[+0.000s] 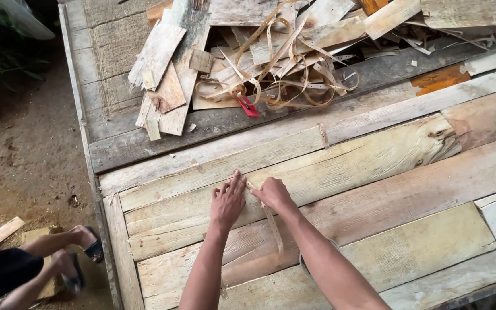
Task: The person repeatedly dips a thin wooden strip into a small container of dark granular material and rubs the strip along the surface of a wooden workbench. The person handles the strip and container by hand, moving along the bench surface and occasionally adjusting the strip's position.
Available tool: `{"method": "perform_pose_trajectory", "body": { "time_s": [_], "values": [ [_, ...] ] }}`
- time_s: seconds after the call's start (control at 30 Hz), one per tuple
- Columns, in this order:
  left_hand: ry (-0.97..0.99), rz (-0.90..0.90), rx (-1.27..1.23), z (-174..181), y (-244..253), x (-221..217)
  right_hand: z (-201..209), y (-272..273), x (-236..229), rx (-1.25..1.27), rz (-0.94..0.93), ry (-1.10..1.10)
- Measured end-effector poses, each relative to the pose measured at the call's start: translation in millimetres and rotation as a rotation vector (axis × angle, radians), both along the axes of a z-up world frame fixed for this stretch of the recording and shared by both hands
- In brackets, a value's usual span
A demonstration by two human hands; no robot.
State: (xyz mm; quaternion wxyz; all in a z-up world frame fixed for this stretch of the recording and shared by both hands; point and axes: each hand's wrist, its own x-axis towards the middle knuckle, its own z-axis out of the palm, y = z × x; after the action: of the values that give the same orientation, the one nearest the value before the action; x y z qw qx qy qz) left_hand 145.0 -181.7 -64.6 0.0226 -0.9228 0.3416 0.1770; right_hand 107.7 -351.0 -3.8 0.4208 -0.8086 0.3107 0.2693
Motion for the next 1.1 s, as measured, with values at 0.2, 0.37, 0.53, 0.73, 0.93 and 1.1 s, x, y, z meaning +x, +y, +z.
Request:
{"method": "perform_pose_trajectory", "body": {
  "time_s": [0.2, 0.37, 0.53, 0.73, 0.93, 1.1],
  "values": [
    [-0.048, -0.001, -0.041, -4, 1, 0, -5, 2, -3, -0.041, 0.045, -0.005],
    [-0.006, 0.004, -0.056, -5, 3, 3, -9, 11, 4, -0.063, -0.109, -0.169],
    [0.016, -0.005, -0.034, 2, 3, 2, -38, 18, 12, -0.157, -0.123, -0.136],
    [0.04, 0.0, 0.003, 3, 0, -1, -101, 21, 11, -0.182, -0.109, -0.241],
    [0.02, 0.032, 0.063, -7, -6, -4, -87, 21, -2, -0.299, 0.172, -0.612],
    [0.077, 0.048, 0.108, 0, -9, -3, -121, 18, -7, -0.326, 0.321, -0.739]
  ]
}}
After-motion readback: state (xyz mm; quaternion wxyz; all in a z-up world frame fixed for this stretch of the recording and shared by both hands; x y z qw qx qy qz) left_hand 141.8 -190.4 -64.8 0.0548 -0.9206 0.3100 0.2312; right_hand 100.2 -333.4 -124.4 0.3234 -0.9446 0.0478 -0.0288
